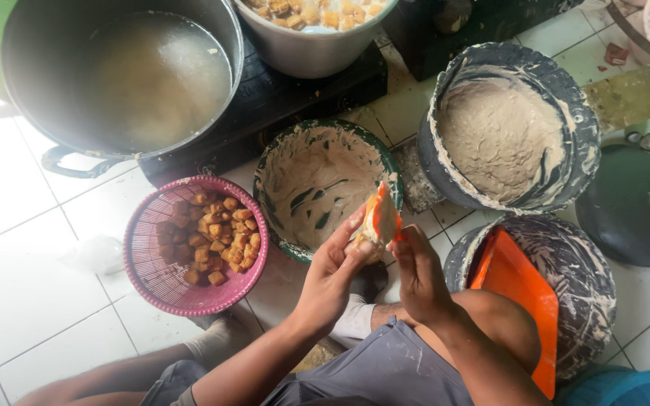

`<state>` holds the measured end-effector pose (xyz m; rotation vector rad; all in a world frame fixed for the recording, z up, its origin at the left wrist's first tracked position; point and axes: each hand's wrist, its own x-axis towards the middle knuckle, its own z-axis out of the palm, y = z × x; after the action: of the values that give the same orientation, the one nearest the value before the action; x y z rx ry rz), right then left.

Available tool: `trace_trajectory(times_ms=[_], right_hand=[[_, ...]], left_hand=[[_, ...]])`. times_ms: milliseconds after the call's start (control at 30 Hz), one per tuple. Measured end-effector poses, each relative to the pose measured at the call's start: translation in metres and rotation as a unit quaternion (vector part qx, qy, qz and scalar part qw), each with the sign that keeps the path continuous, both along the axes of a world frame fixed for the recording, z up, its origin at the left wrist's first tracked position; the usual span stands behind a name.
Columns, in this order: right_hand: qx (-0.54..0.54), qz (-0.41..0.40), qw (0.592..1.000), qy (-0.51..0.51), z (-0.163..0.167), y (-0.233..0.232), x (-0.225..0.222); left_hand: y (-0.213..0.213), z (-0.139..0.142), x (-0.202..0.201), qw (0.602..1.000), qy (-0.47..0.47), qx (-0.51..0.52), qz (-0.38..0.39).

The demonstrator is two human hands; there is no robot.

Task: The person repeatedly picks small fried food items from a pink basket, coats them with batter using an orange spatula, and places them into a pot of hot oil. The process is repeated continuously throughout the clip.

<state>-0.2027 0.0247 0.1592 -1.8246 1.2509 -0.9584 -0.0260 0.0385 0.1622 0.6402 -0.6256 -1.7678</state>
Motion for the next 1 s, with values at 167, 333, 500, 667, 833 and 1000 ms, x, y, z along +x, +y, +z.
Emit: trace_trajectory(times_ms=[167, 333, 500, 667, 833, 1000], right_hand=[[-0.005, -0.050, 0.997, 0.060, 0.009, -0.003, 0.000], [-0.077, -0.072, 0.989, 0.103, 0.005, -0.001, 0.005], [-0.160, -0.070, 0.977, 0.123, 0.003, 0.001, 0.006], [-0.116, -0.065, 0.979, 0.156, 0.003, -0.006, 0.000], [-0.030, -0.065, 0.982, 0.176, 0.001, -0.017, -0.014], [-0.114, -0.009, 0.983, 0.143, 0.002, -0.008, -0.006]], left_hand=[[-0.004, -0.004, 0.014, 0.998, 0.008, -0.064, -0.018], [-0.019, -0.026, 0.007, 0.983, -0.137, -0.079, 0.090], [-0.025, -0.039, 0.002, 0.955, -0.220, -0.093, 0.173], [-0.044, -0.019, 0.021, 0.852, -0.422, -0.163, 0.265], [-0.062, 0.009, 0.076, 0.551, -0.734, -0.308, 0.251], [-0.059, 0.023, 0.081, 0.451, -0.820, -0.311, 0.167]])
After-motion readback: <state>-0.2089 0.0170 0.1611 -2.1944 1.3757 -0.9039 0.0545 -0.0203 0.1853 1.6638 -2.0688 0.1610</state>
